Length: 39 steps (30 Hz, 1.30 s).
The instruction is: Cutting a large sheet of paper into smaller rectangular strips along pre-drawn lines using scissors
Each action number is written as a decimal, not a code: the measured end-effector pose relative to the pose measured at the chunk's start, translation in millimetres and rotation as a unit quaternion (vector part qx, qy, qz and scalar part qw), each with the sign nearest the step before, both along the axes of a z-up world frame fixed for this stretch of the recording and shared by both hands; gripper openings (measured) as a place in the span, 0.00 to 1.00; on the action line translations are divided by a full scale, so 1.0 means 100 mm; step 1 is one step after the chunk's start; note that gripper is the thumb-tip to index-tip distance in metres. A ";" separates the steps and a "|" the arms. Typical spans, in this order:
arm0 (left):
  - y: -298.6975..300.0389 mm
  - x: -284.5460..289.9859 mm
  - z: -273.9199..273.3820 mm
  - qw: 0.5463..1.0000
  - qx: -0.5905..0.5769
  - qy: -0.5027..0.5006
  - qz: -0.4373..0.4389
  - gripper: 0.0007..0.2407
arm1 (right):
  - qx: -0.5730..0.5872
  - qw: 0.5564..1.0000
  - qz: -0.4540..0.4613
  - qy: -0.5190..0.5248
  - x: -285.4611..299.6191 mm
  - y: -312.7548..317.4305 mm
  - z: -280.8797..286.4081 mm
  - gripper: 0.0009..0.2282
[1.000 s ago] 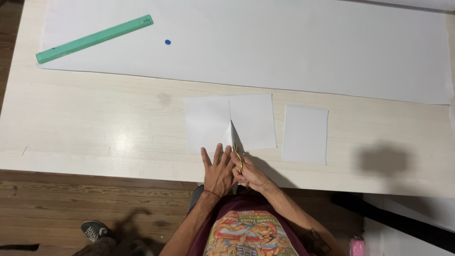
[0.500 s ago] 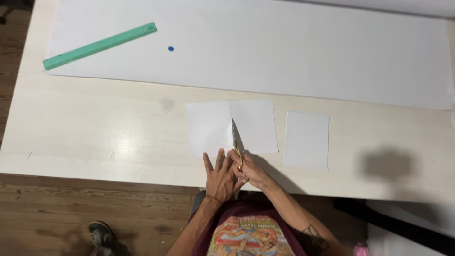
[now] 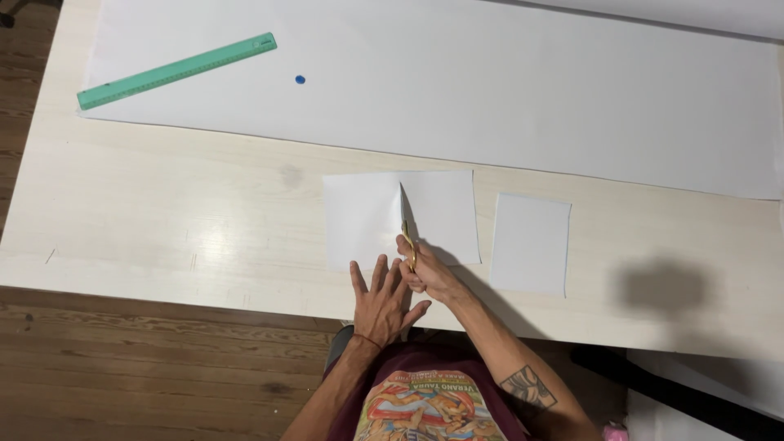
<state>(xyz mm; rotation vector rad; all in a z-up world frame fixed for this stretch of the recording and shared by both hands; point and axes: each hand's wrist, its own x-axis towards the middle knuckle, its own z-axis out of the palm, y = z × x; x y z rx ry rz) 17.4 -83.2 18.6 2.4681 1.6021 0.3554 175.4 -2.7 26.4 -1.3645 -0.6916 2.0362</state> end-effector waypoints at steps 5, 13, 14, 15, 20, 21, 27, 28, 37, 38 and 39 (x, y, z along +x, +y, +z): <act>0.00 0.01 0.00 1.000 0.015 0.002 0.006 0.33 | 0.005 1.000 0.003 -0.003 0.03 0.13 -0.12 0.29; -0.01 0.02 -0.07 1.000 0.010 0.005 0.006 0.33 | 0.015 1.000 0.012 -0.018 0.05 0.32 -0.13 0.31; -0.01 0.02 -0.09 1.000 0.009 0.004 0.004 0.33 | 0.015 1.000 0.007 -0.020 0.05 0.34 -0.13 0.31; -0.02 0.01 -0.09 1.000 0.006 0.004 0.004 0.34 | 0.013 1.000 0.004 -0.021 0.04 0.34 -0.14 0.31; 0.03 -0.03 -0.11 0.997 0.078 -0.014 -0.012 0.34 | 0.006 0.999 0.014 -0.033 -0.01 0.46 0.19 0.29; 0.01 -0.05 -0.09 0.990 0.136 -0.018 -0.025 0.34 | -0.015 0.999 0.026 -0.038 -0.02 0.45 0.35 0.27; 0.01 -0.04 -0.04 0.993 0.119 -0.012 -0.019 0.36 | -0.004 1.000 0.005 -0.014 -0.02 0.57 0.20 0.23; 0.03 -0.04 -0.05 0.992 0.121 -0.011 -0.019 0.36 | -0.002 1.000 0.005 -0.014 -0.01 0.61 0.27 0.23; 0.07 -0.15 0.01 0.996 0.082 -0.012 -0.014 0.34 | 0.087 0.993 0.054 0.061 0.61 0.38 0.32 0.24; 0.12 -0.22 0.02 0.999 0.027 0.022 -0.005 0.35 | 0.116 0.990 0.039 0.070 0.81 0.32 0.16 0.22; 0.18 -0.29 0.03 0.998 -0.028 0.056 0.000 0.36 | 0.143 0.986 0.021 0.078 1.00 0.25 0.01 0.23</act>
